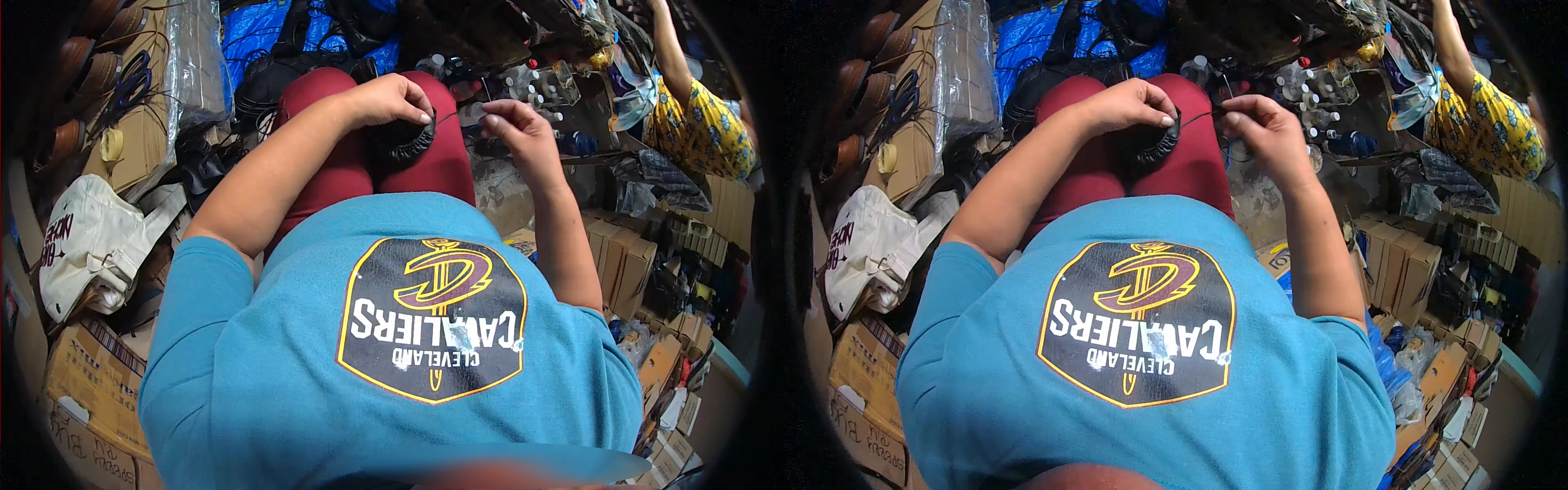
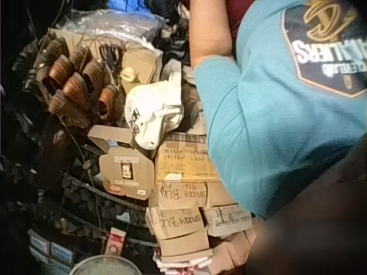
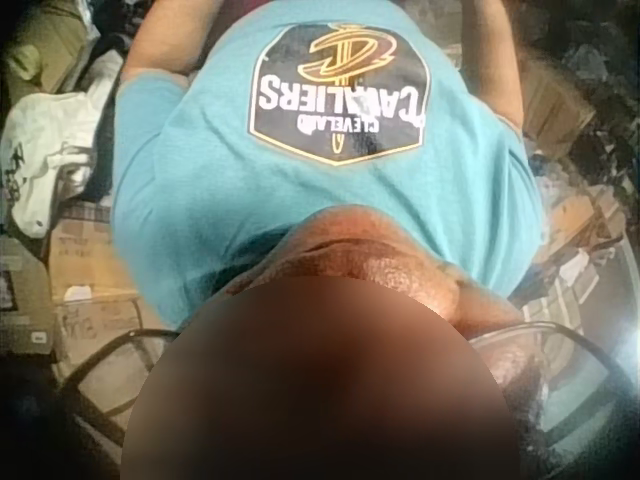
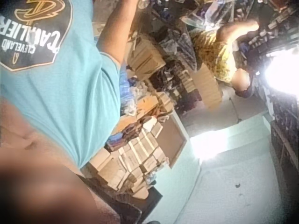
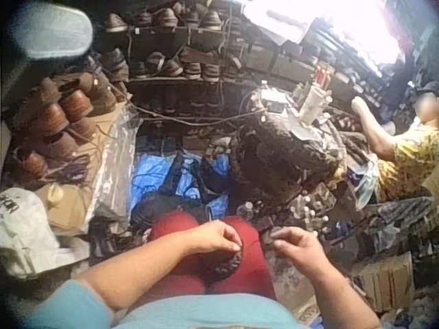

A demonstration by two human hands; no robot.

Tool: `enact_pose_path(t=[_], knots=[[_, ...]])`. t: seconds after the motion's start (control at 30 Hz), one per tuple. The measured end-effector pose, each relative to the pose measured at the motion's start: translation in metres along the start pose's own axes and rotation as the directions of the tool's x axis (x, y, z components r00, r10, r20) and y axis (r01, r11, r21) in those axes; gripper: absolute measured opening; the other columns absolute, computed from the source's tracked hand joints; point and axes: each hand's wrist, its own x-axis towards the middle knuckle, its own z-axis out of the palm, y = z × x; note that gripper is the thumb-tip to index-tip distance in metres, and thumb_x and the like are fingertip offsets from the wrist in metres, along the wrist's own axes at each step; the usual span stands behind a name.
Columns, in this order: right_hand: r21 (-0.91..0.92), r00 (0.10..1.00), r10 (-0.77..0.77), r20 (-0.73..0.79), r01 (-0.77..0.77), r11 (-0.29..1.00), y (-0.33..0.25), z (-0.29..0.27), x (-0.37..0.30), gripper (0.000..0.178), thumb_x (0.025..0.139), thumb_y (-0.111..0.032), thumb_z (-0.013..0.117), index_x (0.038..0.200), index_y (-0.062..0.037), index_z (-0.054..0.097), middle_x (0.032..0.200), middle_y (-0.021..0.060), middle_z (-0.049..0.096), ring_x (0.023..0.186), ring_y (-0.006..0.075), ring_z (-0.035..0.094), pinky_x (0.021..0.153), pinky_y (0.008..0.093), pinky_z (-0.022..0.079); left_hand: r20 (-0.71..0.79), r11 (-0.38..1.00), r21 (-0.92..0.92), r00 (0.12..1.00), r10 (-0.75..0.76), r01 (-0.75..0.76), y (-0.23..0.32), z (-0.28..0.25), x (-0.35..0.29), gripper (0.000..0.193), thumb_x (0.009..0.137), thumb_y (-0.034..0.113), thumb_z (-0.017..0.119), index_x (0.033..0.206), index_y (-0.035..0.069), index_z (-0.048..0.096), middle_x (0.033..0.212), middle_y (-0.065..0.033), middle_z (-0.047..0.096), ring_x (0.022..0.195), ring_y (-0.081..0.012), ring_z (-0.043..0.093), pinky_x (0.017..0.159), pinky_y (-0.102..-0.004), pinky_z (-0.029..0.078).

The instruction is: Stitching a black leather shoe component by hand using a needle and thread.

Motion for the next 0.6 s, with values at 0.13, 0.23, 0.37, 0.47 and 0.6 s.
enact_pose_path(t=[0.13, 0.23, 0.37, 0.47, 0.6], knots=[[-0.231, 0.999, 0.008, 0.035, 0.001, 0.973, -0.001, 0.021, -0.009, 0.031, 0.083, 0.001, 0.06, 0.113, -0.0035, 0.056, 0.081, 0.0048, 0.064, 0.077, 0.0091, 0.059, 0.069, 0.0251, 0.049, 0.108, 0.992, -0.107, 0.993, -0.049, 0.061, -0.001, -0.013, -0.003, 0.025, 0.079, 0.014, 0.068, 0.1, 0.0, 0.066, 0.092, -0.0041, 0.066, 0.086, -0.0112, 0.06, 0.083, -0.0256, 0.046], [-0.471, 0.997, -0.004, 0.073, 0.038, 0.882, -0.008, 0.029, -0.01, 0.027, 0.082, -0.001, 0.061, 0.108, -0.0075, 0.063, 0.08, 0.0091, 0.065, 0.074, 0.0137, 0.063, 0.068, 0.0283, 0.049, 0.15, 0.991, -0.119, 0.987, -0.047, 0.066, 0.002, -0.015, -0.003, 0.025, 0.079, 0.011, 0.066, 0.102, 0.001, 0.066, 0.093, -0.0042, 0.067, 0.088, -0.011, 0.06, 0.084, -0.0252, 0.046], [-0.731, 0.977, -0.073, 0.198, 0.197, 0.653, -0.018, 0.034, -0.01, 0.021, 0.083, -0.01, 0.059, 0.102, -0.0089, 0.067, 0.084, 0.0158, 0.064, 0.077, 0.0281, 0.064, 0.07, 0.0343, 0.05, 0.146, 0.993, -0.048, 0.984, -0.098, 0.106, 0.005, -0.017, -0.004, 0.028, 0.078, 0.007, 0.062, 0.104, 0.0, 0.066, 0.095, -0.005, 0.067, 0.09, -0.0115, 0.06, 0.086, -0.025, 0.046], [-0.776, 0.98, -0.001, 0.198, 0.157, 0.611, -0.021, 0.037, -0.01, 0.023, 0.082, -0.013, 0.058, 0.102, -0.0097, 0.068, 0.085, 0.0176, 0.063, 0.079, 0.0318, 0.063, 0.071, 0.0365, 0.05, 0.159, 0.994, -0.043, 0.983, -0.093, 0.101, 0.006, -0.018, -0.004, 0.031, 0.075, 0.003, 0.059, 0.105, 0.0, 0.067, 0.098, -0.0061, 0.067, 0.092, -0.0122, 0.061, 0.087, -0.0248, 0.045], [-0.788, 0.979, 0.038, 0.199, 0.137, 0.601, -0.021, 0.042, -0.007, 0.025, 0.081, -0.012, 0.056, 0.102, -0.0102, 0.068, 0.085, 0.0182, 0.064, 0.08, 0.0314, 0.064, 0.072, 0.0375, 0.05, 0.173, 0.995, -0.028, 0.98, -0.095, 0.101, 0.005, -0.019, -0.004, 0.033, 0.074, 0.002, 0.058, 0.106, 0.0, 0.067, 0.1, -0.0073, 0.067, 0.094, -0.0126, 0.061, 0.089, -0.025, 0.044]])
